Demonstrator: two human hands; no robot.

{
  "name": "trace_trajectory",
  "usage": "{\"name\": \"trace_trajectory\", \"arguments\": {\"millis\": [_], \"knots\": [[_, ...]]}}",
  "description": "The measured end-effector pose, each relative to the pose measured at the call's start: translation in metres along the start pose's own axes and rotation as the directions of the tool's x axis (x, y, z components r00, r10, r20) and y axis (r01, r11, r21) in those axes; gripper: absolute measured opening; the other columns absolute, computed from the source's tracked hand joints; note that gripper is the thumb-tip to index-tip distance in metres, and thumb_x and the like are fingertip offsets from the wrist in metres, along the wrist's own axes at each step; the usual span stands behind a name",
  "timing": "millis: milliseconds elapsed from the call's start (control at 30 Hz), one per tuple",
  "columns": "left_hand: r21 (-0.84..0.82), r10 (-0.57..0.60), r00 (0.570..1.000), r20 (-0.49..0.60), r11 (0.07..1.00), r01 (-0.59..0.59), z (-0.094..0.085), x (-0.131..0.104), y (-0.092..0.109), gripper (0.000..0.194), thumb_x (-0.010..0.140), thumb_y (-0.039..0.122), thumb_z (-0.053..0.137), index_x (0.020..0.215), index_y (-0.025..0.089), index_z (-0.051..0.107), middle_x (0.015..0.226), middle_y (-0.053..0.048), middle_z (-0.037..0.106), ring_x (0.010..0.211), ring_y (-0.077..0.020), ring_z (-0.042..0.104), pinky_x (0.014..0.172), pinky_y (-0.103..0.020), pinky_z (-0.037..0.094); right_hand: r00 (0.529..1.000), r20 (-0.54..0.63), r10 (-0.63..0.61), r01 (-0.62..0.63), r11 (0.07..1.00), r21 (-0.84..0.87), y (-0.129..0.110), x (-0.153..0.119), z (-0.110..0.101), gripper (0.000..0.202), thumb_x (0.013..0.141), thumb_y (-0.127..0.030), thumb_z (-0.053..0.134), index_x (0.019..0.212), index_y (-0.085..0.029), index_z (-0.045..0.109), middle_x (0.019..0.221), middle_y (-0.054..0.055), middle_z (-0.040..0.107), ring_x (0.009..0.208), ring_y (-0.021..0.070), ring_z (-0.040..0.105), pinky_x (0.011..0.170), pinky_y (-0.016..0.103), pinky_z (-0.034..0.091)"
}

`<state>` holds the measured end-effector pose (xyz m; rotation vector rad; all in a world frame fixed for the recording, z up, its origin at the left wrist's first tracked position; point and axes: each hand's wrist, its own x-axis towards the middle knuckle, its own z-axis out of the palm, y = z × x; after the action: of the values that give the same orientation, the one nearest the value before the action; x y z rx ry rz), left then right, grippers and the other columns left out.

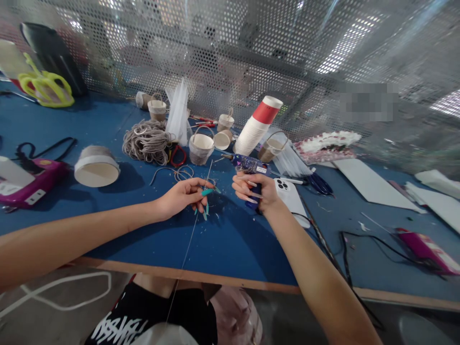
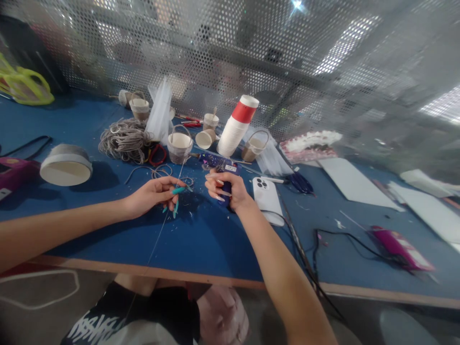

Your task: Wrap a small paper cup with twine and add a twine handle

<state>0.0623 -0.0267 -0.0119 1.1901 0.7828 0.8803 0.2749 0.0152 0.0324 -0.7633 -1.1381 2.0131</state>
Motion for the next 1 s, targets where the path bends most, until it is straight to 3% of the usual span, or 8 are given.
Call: {"name": "trace_trajectory", "arguments": {"millis": [133, 267, 367, 567, 667, 800, 933, 1000], "knots": [[-0.020, -0.007, 1.000, -0.011, 1.000, 0.007, 0.000, 0.000, 0.001, 0.020, 0.082, 0.018, 0.057, 0.102, 0.014, 0.057, 0.062, 0.003, 0.063, 0.049, -0.0071, 0.060, 0.045, -0.017, 0.039, 0.999, -0.039, -0.038, 0.038, 0.999, 0.009, -0.001, 0.000, 0.002, 0.022, 0.060, -0.016, 0.057, 0.047, -0.018, 0.040, 0.044, -0.005, 0.036, 0.038, 0.0042, 0.025, 0.034, 0.016, 0.026], [-0.044, -0.019, 1.000, -0.024, 0.999, 0.018, 0.000, -0.001, 0.000, 0.019, 0.082, 0.014, 0.055, 0.101, 0.014, 0.056, 0.063, 0.002, 0.063, 0.049, -0.0070, 0.060, 0.046, -0.017, 0.040, 0.982, -0.109, -0.151, 0.154, 0.988, 0.015, -0.003, 0.001, -0.002, 0.018, 0.059, -0.018, 0.056, 0.048, -0.017, 0.042, 0.047, -0.006, 0.037, 0.037, 0.0029, 0.023, 0.034, 0.016, 0.024], [-0.092, -0.002, 0.994, -0.107, 0.996, -0.008, 0.000, -0.001, -0.001, 0.017, 0.083, 0.013, 0.054, 0.099, 0.014, 0.056, 0.064, 0.002, 0.062, 0.050, -0.0071, 0.060, 0.048, -0.018, 0.042, 0.948, -0.198, -0.250, 0.253, 0.967, -0.010, -0.004, 0.002, -0.006, 0.017, 0.059, -0.018, 0.056, 0.049, -0.017, 0.043, 0.049, -0.006, 0.039, 0.036, 0.0021, 0.024, 0.034, 0.016, 0.023], [-0.126, 0.078, 0.919, -0.387, 0.983, -0.137, 0.001, -0.003, 0.002, 0.012, 0.084, 0.010, 0.049, 0.094, 0.014, 0.053, 0.061, 0.004, 0.058, 0.048, -0.0070, 0.058, 0.046, -0.017, 0.042, 0.838, -0.384, -0.387, 0.363, 0.922, -0.137, -0.003, 0.007, -0.011, 0.017, 0.057, -0.019, 0.055, 0.047, -0.018, 0.041, 0.047, -0.005, 0.045, 0.034, 0.0024, 0.028, 0.032, 0.017, 0.021], [-0.100, 0.173, 0.851, -0.496, 0.962, -0.254, 0.001, -0.004, 0.003, 0.010, 0.084, 0.013, 0.050, 0.094, 0.016, 0.050, 0.061, 0.005, 0.056, 0.045, -0.0069, 0.056, 0.043, -0.018, 0.042, 0.783, -0.450, -0.429, 0.382, 0.903, -0.197, -0.002, 0.009, -0.010, 0.015, 0.058, -0.019, 0.056, 0.048, -0.018, 0.045, 0.046, -0.005, 0.048, 0.031, 0.0022, 0.027, 0.031, 0.018, 0.019], [-0.058, 0.287, 0.768, -0.572, 0.920, -0.387, -0.001, -0.004, 0.002, 0.010, 0.085, 0.016, 0.048, 0.095, 0.018, 0.047, 0.063, 0.006, 0.053, 0.045, -0.0058, 0.054, 0.042, -0.018, 0.042, 0.668, -0.548, -0.504, 0.439, 0.861, -0.257, -0.001, 0.012, -0.010, 0.010, 0.057, -0.020, 0.056, 0.050, -0.018, 0.050, 0.043, -0.005, 0.048, 0.029, 0.0028, 0.028, 0.030, 0.019, 0.020], [-0.036, 0.287, 0.772, -0.567, 0.928, -0.372, -0.001, -0.006, 0.003, 0.010, 0.087, 0.015, 0.045, 0.096, 0.019, 0.045, 0.065, 0.006, 0.051, 0.045, -0.0052, 0.053, 0.042, -0.018, 0.043, 0.520, -0.656, -0.547, 0.416, 0.833, -0.365, -0.001, 0.015, -0.011, 0.016, 0.060, -0.021, 0.057, 0.047, -0.019, 0.048, 0.038, -0.005, 0.044, 0.029, 0.0041, 0.030, 0.030, 0.020, 0.023], [-0.018, 0.281, 0.788, -0.548, 0.938, -0.347, -0.001, -0.006, 0.003, 0.011, 0.087, 0.018, 0.046, 0.097, 0.019, 0.045, 0.066, 0.006, 0.050, 0.046, -0.0051, 0.053, 0.043, -0.019, 0.044, 0.486, -0.688, -0.539, 0.382, 0.839, -0.388, -0.002, 0.015, -0.011, 0.017, 0.062, -0.020, 0.056, 0.048, -0.020, 0.047, 0.039, -0.005, 0.045, 0.030, 0.0040, 0.029, 0.031, 0.021, 0.024]]}}
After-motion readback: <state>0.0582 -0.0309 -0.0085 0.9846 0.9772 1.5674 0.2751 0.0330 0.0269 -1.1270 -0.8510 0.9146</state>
